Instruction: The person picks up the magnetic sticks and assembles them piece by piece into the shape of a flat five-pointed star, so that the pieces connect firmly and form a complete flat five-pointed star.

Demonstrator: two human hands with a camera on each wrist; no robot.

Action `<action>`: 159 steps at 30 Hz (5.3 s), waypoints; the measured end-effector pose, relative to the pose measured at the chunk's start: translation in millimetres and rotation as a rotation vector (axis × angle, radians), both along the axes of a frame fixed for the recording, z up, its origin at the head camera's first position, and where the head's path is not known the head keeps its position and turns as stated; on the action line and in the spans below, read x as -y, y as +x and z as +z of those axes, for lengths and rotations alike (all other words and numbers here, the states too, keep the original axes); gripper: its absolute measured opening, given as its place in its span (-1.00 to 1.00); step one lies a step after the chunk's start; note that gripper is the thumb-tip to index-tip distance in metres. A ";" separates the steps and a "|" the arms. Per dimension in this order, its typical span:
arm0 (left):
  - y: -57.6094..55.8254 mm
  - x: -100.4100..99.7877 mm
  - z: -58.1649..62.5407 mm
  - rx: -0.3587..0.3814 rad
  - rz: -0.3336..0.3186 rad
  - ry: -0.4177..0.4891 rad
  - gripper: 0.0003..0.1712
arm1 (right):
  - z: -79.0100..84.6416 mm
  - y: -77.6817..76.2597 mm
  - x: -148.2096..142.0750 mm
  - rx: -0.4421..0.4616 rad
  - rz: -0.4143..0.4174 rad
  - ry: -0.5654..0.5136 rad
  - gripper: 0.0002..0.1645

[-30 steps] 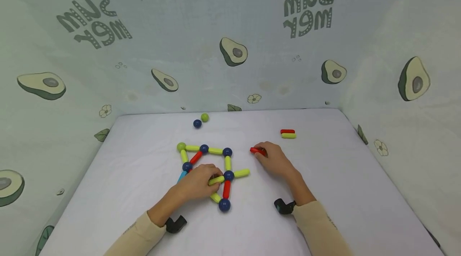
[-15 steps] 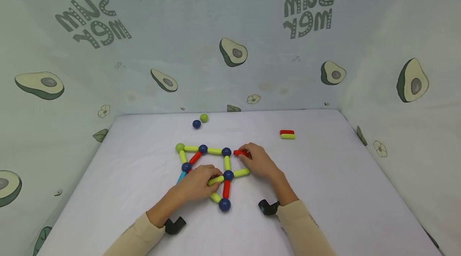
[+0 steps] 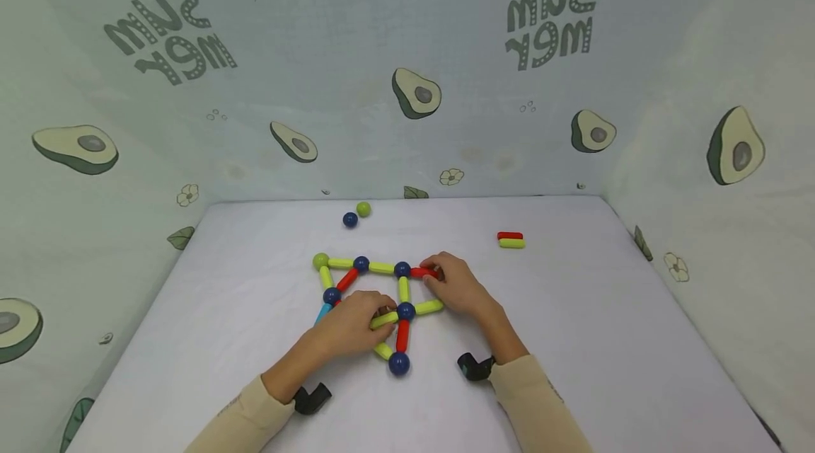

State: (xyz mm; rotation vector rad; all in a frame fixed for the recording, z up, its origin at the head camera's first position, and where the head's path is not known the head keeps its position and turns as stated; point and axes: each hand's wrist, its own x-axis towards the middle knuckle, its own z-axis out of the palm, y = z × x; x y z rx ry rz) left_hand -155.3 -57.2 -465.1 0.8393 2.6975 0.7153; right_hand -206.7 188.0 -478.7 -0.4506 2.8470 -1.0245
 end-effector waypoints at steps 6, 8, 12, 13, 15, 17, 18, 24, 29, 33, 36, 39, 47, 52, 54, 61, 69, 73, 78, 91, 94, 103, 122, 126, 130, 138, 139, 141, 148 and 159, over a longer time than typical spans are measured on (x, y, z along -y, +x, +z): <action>-2.4 -8.6 0.1 -0.020 0.034 0.028 -0.54 | -0.2 -1.5 -0.8 0.003 -0.026 -0.024 -0.66; -2.8 -11.5 -1.0 -0.030 0.030 0.018 -0.50 | 0.5 -3.4 -1.7 0.008 -0.016 -0.023 -0.67; -2.5 -14.0 -4.1 -0.035 0.005 -0.016 -0.50 | 4.0 -11.9 -4.7 0.037 -0.014 -0.010 -0.67; -2.5 -14.0 -4.7 -0.031 0.001 -0.020 -0.51 | 6.1 -15.0 -5.5 0.037 -0.011 -0.008 -0.67; -3.0 -13.5 -5.9 -0.019 -0.008 -0.022 -0.53 | 11.3 -22.0 -6.3 0.025 -0.003 -0.007 -0.66; -3.9 -12.7 -6.4 -0.005 -0.016 -0.018 -0.52 | 18.1 -29.2 -4.5 0.008 0.002 -0.011 -0.65; -4.7 -12.2 -6.9 0.002 -0.022 -0.016 -0.52 | 21.5 -33.0 -2.7 0.001 0.011 -0.015 -0.64; -7.8 -10.4 -9.4 0.030 -0.083 -0.001 -0.51 | 30.8 -59.6 26.8 -0.003 0.066 -0.025 -0.61; -6.2 -8.7 -7.8 0.028 -0.100 -0.001 -0.51 | 32.2 -80.8 65.3 0.005 0.127 -0.012 -0.57; -6.2 -8.5 -9.1 -0.003 -0.106 -0.016 -0.52 | 32.7 -93.6 91.5 0.003 0.158 -0.016 -0.51; -8.3 -7.7 -11.4 -0.026 -0.096 -0.021 -0.52 | 32.4 -102.7 106.8 0.011 0.172 0.005 -0.44; -9.4 -7.2 -12.8 -0.017 -0.078 -0.015 -0.52 | 32.0 -107.7 114.5 0.036 0.180 0.032 -0.40; -15.2 -1.2 -7.2 0.065 -0.062 -0.012 -0.54 | 40.3 -117.3 116.5 0.115 0.221 0.090 -0.40; -15.5 6.9 0.8 0.128 -0.056 -0.019 -0.53 | 38.5 -123.4 118.7 0.109 0.232 0.098 -0.40; -15.4 8.9 2.6 0.140 -0.058 -0.018 -0.52 | 35.9 -126.0 121.2 0.099 0.245 0.106 -0.39; -13.7 9.4 2.2 0.145 -0.068 -0.017 -0.55 | 27.6 -131.1 131.2 0.072 0.321 0.196 -0.26; -13.6 7.5 2.2 0.125 -0.075 -0.044 -0.54 | 28.3 -128.5 130.1 0.064 0.248 0.217 -0.55; -9.3 6.9 3.7 0.133 -0.052 -0.055 -0.52 | 29.6 -122.0 117.0 0.075 0.217 0.176 -0.55; -3.4 3.0 4.8 0.098 -0.039 -0.080 -0.49 | 32.8 -107.6 81.8 0.028 0.166 0.140 -0.42; -5.8 -13.2 -3.7 -0.115 0.051 -0.027 -0.49 | 27.8 -29.6 -16.4 0.017 0.056 -0.010 -0.51; -7.5 -18.8 -4.6 -0.131 0.040 -0.021 -0.52 | 21.8 -19.7 -27.8 0.029 0.042 -0.018 -0.53; -11.9 -25.6 -5.5 -0.149 0.026 -0.020 -0.59 | 11.1 -8.3 -32.9 0.057 0.008 -0.030 -0.55; -15.8 -36.9 -15.2 -0.244 0.042 -0.093 -0.62 | 1.0 -2.7 -21.9 0.037 0.037 -0.049 -0.58; -15.4 -40.3 -14.4 -0.242 0.080 -0.074 -0.64 | 2.4 1.3 -22.9 0.047 0.048 -0.069 -0.59; -15.2 -41.5 -13.1 -0.228 0.098 -0.053 -0.64 | 2.5 4.0 -23.5 0.051 0.055 -0.081 -0.60; -13.4 -41.8 -13.4 -0.210 0.120 -0.021 -0.63 | 1.1 7.5 -22.8 0.049 0.068 -0.087 -0.61; -13.1 -41.9 -13.4 -0.209 0.121 -0.016 -0.62 | 0.6 8.2 -23.2 0.051 0.068 -0.085 -0.61; -12.4 -42.1 -13.1 -0.210 0.121 -0.007 -0.62 | -0.1 9.7 -24.1 0.057 0.063 -0.087 -0.61; -13.6 -40.2 -12.4 -0.223 0.126 -0.006 -0.57 | 0.7 10.9 -23.7 0.041 0.095 -0.087 -0.62; -16.8 -29.9 -7.7 -0.085 0.371 0.073 -0.55 | 0.0 11.4 -35.5 0.069 0.041 -0.119 -0.64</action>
